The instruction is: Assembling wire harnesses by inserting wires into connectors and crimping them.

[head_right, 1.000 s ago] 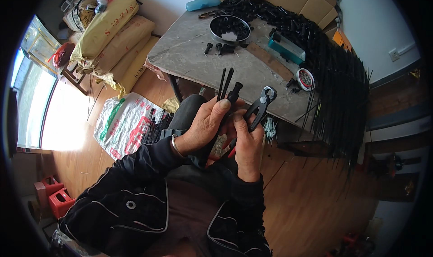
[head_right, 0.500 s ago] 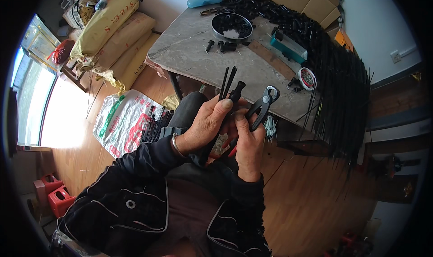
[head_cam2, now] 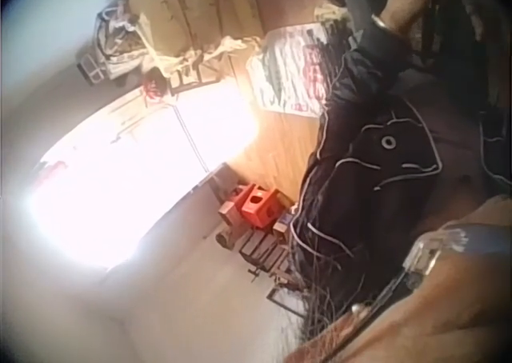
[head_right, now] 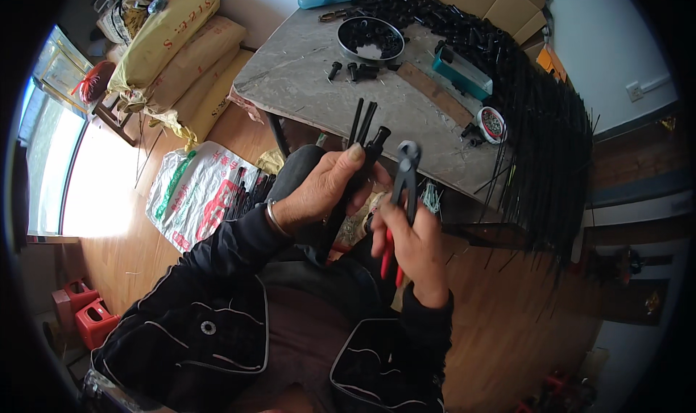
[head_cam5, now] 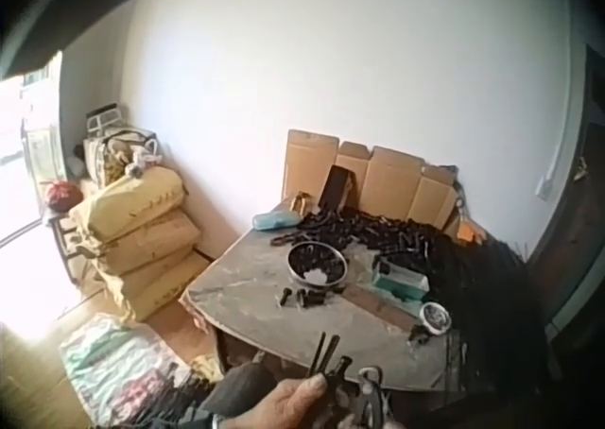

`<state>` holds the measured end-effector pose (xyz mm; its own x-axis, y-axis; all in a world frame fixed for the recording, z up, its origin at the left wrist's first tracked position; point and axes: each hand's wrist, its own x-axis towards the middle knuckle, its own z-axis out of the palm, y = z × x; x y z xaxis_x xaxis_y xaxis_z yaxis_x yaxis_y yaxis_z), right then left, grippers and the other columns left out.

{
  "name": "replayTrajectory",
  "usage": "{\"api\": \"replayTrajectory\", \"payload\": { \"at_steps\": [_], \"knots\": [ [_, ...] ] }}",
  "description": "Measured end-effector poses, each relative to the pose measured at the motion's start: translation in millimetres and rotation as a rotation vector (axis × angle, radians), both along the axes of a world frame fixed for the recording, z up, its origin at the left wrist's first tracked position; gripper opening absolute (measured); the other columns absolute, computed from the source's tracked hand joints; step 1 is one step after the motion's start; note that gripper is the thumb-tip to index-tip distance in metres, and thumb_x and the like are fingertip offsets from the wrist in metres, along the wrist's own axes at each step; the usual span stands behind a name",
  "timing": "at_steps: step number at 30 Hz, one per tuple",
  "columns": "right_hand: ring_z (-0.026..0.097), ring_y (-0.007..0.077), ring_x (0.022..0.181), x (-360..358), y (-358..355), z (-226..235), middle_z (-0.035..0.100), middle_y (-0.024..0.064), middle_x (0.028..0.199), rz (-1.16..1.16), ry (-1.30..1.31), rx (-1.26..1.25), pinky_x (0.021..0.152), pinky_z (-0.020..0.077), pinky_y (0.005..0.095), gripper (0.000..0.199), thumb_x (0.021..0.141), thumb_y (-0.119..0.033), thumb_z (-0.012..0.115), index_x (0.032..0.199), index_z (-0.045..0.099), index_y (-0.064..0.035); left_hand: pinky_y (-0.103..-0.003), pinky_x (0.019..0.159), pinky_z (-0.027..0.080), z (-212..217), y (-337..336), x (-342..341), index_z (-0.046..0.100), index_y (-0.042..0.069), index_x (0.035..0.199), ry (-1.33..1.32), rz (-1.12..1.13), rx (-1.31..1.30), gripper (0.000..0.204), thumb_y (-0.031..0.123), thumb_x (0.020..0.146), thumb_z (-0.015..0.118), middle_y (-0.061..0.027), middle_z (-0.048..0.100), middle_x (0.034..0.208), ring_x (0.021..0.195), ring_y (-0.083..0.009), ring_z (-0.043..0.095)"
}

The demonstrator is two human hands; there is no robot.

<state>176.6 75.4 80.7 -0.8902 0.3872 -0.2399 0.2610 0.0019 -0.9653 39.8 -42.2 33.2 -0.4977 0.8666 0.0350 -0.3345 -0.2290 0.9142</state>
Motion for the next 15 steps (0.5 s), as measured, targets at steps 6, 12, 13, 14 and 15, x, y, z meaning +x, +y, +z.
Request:
{"api": "replayTrajectory", "payload": {
  "at_steps": [6, 12, 13, 14, 15],
  "knots": [
    [0.048, 0.0110, 0.047, 34, -12, 15, 0.049, 0.0046, 0.067, 0.203, -0.282, -0.271, 0.046, 0.0455, 0.0265, 0.019, 0.098, -0.015, 0.049, 0.111, 0.046, -0.0014, -0.023, 0.041, 0.032, 6, 4, 1, 0.062, 0.001, 0.088, -0.052, 0.006, -0.036, 0.063, 0.056, 0.099, 0.034, 0.0005, 0.047, 0.052, 0.042, -0.0069, 0.042],
    [0.056, 0.0155, 0.054, 39, -4, 23, 0.056, 0.0098, 0.074, 0.271, -0.289, -0.454, 0.052, 0.0525, 0.0316, 0.029, 0.099, -0.022, 0.049, 0.115, 0.044, 0.0010, -0.022, 0.041, 0.027, 5, 6, 10, 0.063, 0.003, 0.085, -0.020, -0.057, -0.029, 0.061, 0.055, 0.099, 0.035, 0.0026, 0.046, 0.053, 0.043, -0.0054, 0.038],
    [0.060, 0.0186, 0.058, 38, -4, 27, 0.059, 0.0130, 0.078, 0.287, -0.296, -0.455, 0.056, 0.0556, 0.0342, 0.033, 0.099, -0.024, 0.048, 0.117, 0.043, 0.0028, -0.022, 0.041, 0.027, 5, 7, 11, 0.063, 0.003, 0.085, -0.025, -0.048, -0.033, 0.061, 0.055, 0.099, 0.035, 0.0024, 0.047, 0.053, 0.043, -0.0051, 0.038],
    [0.060, 0.0186, 0.058, 38, -3, 31, 0.059, 0.0130, 0.078, 0.276, -0.292, -0.454, 0.056, 0.0556, 0.0342, 0.033, 0.099, -0.024, 0.048, 0.117, 0.043, 0.0028, -0.022, 0.041, 0.027, 5, 8, 12, 0.064, 0.003, 0.086, -0.031, -0.041, -0.035, 0.061, 0.055, 0.099, 0.035, 0.0023, 0.048, 0.054, 0.043, -0.0048, 0.038],
    [0.063, 0.0217, 0.063, 37, -3, 35, 0.061, 0.0164, 0.084, 0.268, -0.304, -0.520, 0.061, 0.0571, 0.0367, 0.037, 0.100, -0.026, 0.048, 0.120, 0.041, 0.0042, -0.022, 0.041, 0.027, 5, 9, 12, 0.064, 0.003, 0.086, -0.028, -0.052, -0.033, 0.061, 0.055, 0.099, 0.035, 0.0023, 0.048, 0.054, 0.043, -0.0048, 0.038]
  ]
}}
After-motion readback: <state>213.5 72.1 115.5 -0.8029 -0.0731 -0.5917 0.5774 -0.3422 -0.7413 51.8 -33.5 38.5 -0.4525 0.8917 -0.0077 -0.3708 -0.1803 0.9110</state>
